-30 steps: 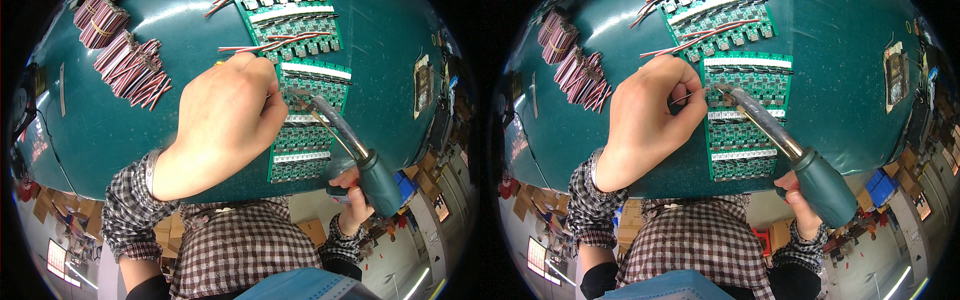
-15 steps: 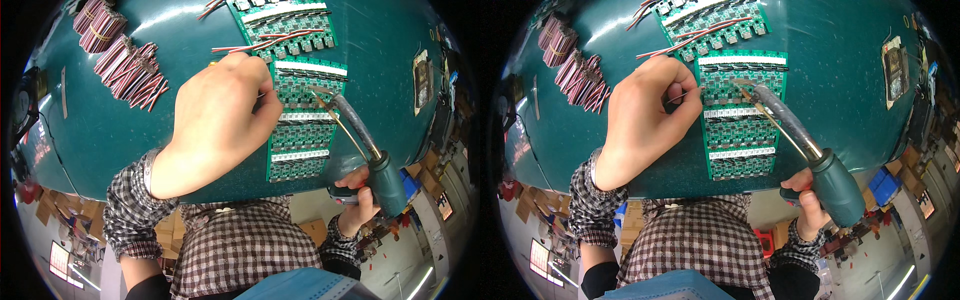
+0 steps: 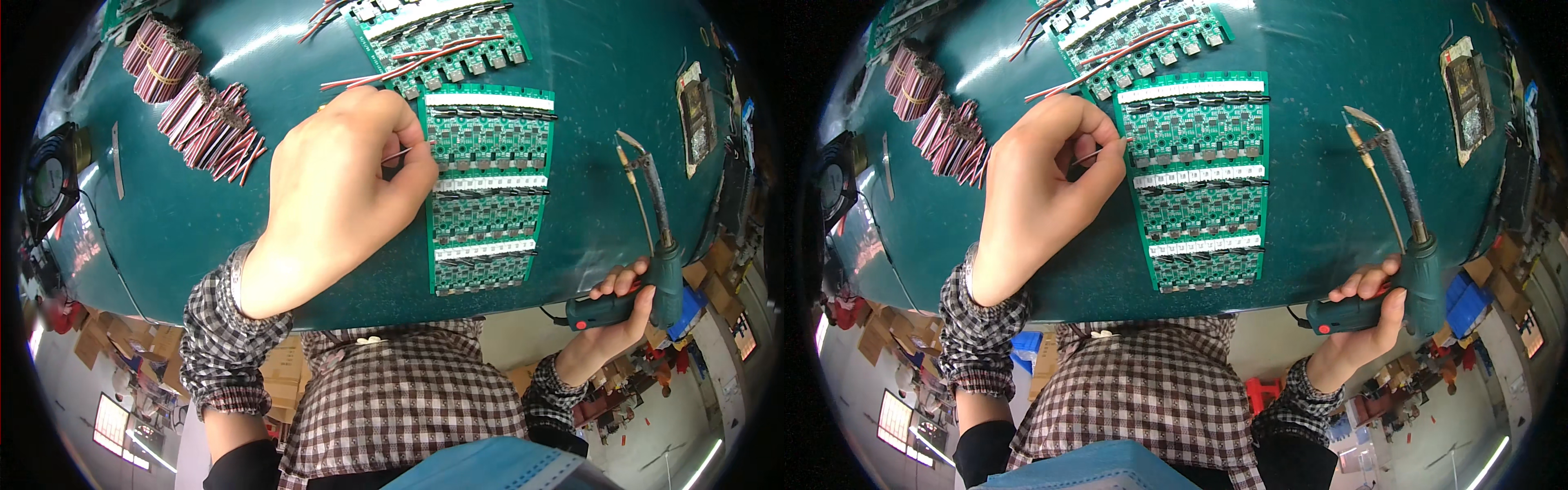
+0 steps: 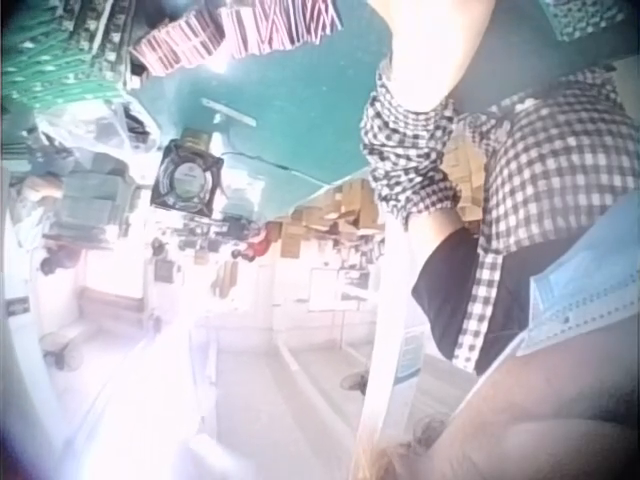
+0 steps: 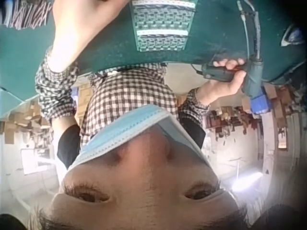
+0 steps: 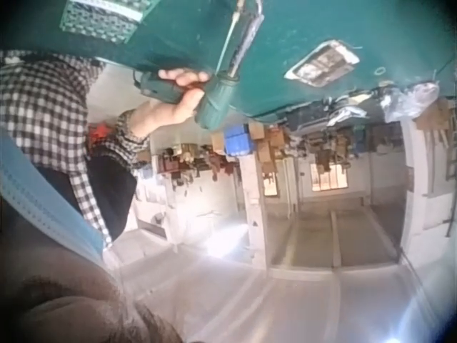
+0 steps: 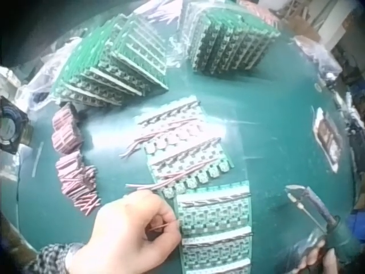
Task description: The person solders wires onto LED strip components on a circuit board assembly using a soldering gun.
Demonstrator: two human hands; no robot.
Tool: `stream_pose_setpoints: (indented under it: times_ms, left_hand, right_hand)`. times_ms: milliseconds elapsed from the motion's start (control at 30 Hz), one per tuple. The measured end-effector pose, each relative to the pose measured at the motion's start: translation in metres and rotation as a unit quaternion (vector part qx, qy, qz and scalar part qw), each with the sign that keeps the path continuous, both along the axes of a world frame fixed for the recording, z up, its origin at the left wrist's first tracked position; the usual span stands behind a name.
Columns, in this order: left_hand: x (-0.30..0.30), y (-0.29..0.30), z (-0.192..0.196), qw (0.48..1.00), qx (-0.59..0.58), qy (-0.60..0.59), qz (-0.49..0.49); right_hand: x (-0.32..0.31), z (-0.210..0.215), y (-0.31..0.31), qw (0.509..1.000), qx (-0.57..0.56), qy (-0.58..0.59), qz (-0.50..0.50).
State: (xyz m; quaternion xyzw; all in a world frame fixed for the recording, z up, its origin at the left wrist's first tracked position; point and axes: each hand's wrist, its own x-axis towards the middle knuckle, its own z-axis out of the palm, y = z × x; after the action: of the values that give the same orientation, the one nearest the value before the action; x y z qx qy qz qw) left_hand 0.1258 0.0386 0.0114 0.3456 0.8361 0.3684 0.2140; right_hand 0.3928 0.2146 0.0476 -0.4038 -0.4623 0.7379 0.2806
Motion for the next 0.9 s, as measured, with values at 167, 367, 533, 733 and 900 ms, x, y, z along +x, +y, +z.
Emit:
stream_pose_setpoints:
  times_ms: [167,367,533,733,900]
  left_hand:
    - [0.000,-0.001,0.002,1.000,0.003,-0.011,0.002]
    - [-0.001,0.000,0.007,0.999,-0.026,-0.030,0.011]
    - [-0.002,-0.004,0.008,0.999,-0.036,-0.033,0.012]
    - [0.000,-0.009,0.011,0.998,-0.024,-0.053,0.017]
    - [0.003,-0.018,0.010,0.996,-0.003,-0.077,0.035]
  right_hand:
    - [0.005,-0.004,0.012,0.999,0.001,0.006,-0.040]
    - [0.020,-0.002,0.040,0.998,0.039,0.006,-0.049]
    - [0.034,0.005,0.075,0.975,0.166,-0.013,-0.143]
    - [0.037,0.008,0.098,0.958,0.240,-0.017,-0.158]
    - [0.023,0.005,0.092,0.929,0.270,-0.101,-0.231]
